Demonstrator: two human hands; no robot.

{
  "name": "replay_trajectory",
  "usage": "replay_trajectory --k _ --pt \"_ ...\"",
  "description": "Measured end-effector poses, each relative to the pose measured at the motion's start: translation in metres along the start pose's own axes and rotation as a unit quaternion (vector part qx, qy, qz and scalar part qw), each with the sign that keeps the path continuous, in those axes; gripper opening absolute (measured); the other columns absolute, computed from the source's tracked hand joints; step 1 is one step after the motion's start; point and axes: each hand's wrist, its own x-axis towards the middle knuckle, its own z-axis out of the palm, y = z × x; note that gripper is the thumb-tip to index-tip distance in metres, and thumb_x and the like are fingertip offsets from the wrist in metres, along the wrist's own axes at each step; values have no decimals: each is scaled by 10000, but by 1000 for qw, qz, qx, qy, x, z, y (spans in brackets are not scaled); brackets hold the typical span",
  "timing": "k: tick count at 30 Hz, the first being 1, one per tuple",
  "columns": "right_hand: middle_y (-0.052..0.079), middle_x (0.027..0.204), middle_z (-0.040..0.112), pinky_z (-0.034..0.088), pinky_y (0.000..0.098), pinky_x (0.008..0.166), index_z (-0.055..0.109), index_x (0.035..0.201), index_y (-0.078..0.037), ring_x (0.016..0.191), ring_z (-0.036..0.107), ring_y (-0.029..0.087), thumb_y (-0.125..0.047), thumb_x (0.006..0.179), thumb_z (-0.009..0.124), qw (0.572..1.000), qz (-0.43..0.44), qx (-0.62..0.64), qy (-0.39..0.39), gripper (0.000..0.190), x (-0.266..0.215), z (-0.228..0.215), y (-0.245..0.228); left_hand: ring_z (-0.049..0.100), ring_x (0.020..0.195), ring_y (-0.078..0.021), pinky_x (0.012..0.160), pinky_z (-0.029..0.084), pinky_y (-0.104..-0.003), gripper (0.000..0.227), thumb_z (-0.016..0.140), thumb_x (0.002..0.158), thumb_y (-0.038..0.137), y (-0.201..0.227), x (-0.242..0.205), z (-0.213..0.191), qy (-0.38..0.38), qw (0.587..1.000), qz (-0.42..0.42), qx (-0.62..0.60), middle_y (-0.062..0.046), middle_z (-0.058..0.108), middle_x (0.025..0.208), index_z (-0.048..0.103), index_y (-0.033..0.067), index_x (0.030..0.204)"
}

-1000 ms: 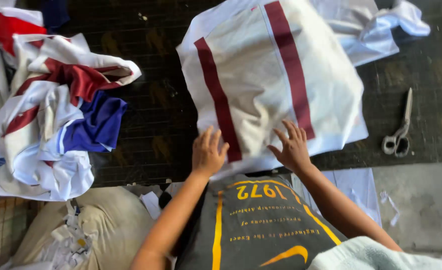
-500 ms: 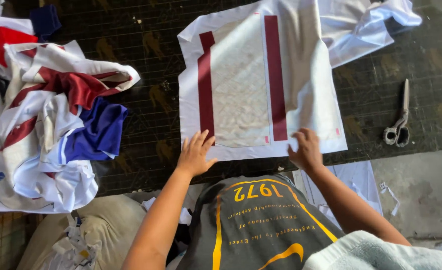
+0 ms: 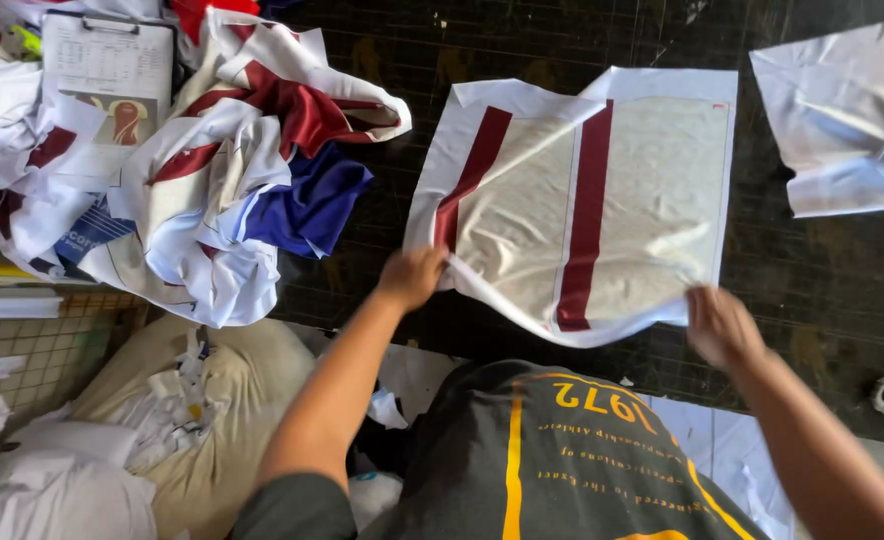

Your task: The person folds a piece of white fabric on a table and secures it with a rubber band. They then unfold a larger piece of white fabric with red stripes, smooth it out, and use scissors to cut it into smaller rectangular sections.

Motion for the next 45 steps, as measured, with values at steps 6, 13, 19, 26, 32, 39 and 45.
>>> replay_trajectory --k 6,13,19,26,32,39,45 --pt "147 975 622 510 457 638 685 1004 -70 825 634 329 -250 1046 673 986 44 -147 58 185 248 -152 98 617 860 -423 753 471 -541 212 443 872 26 -38 253 -138 109 993 4 33 -180 617 964 592 98 1004" --pt "147 875 463 300 404 562 603 1117 89 662 424 253 71 1112 492 964 45 -39 258 112 163 -316 82 625 992 -491 850 471 -517 325 453 1169 139 38 267 -362 407 886 211 67 -331 669 1097 633 -131 1169" --pt "361 1199 571 474 530 898 609 1142 181 1089 589 502 189 709 433 931 -62 23 359 467 74 -313 -18 617 949 -435 966 507 -550 131 548 1163 27 69 128 -327 342 921 184 30 -229 643 1054 643 -53 1123" --pt "101 1170 717 443 462 1031 775 1090 -74 1092 621 317 122 872 657 966 113 72 221 316 -29 -179 -35 619 1030 -300 1013 436 -442 131 619 1024 79 49 45 -205 138 986 83 -52 -51 751 1064 731 61 1091" --pt "35 1222 732 476 465 1038 791 1135 -164 1136 597 319 56 739 610 979 182 62 64 487 -63 -82 -14 643 1113 -263 1015 441 -435 196 594 1017 173 8 -4 -94 24 998 7 -64 0 759 1159 762 106 1092" --pt "-2 1095 788 522 374 1027 820 1009 -150 1110 677 209 0 786 721 956 226 182 -30 287 -100 -78 -3 706 1018 -229 1110 399 -541 218 560 1029 247 3 -56 -61 -79 991 -53 -99 -26 776 997 747 135 1036" --pt "13 1099 838 505 296 913 829 1119 -153 995 736 158 -122 934 673 830 427 256 -253 245 -102 -142 -4 695 800 -235 768 510 -382 261 541 1017 302 34 -62 -101 -224 941 -174 -184 -47 747 818 728 120 1026"
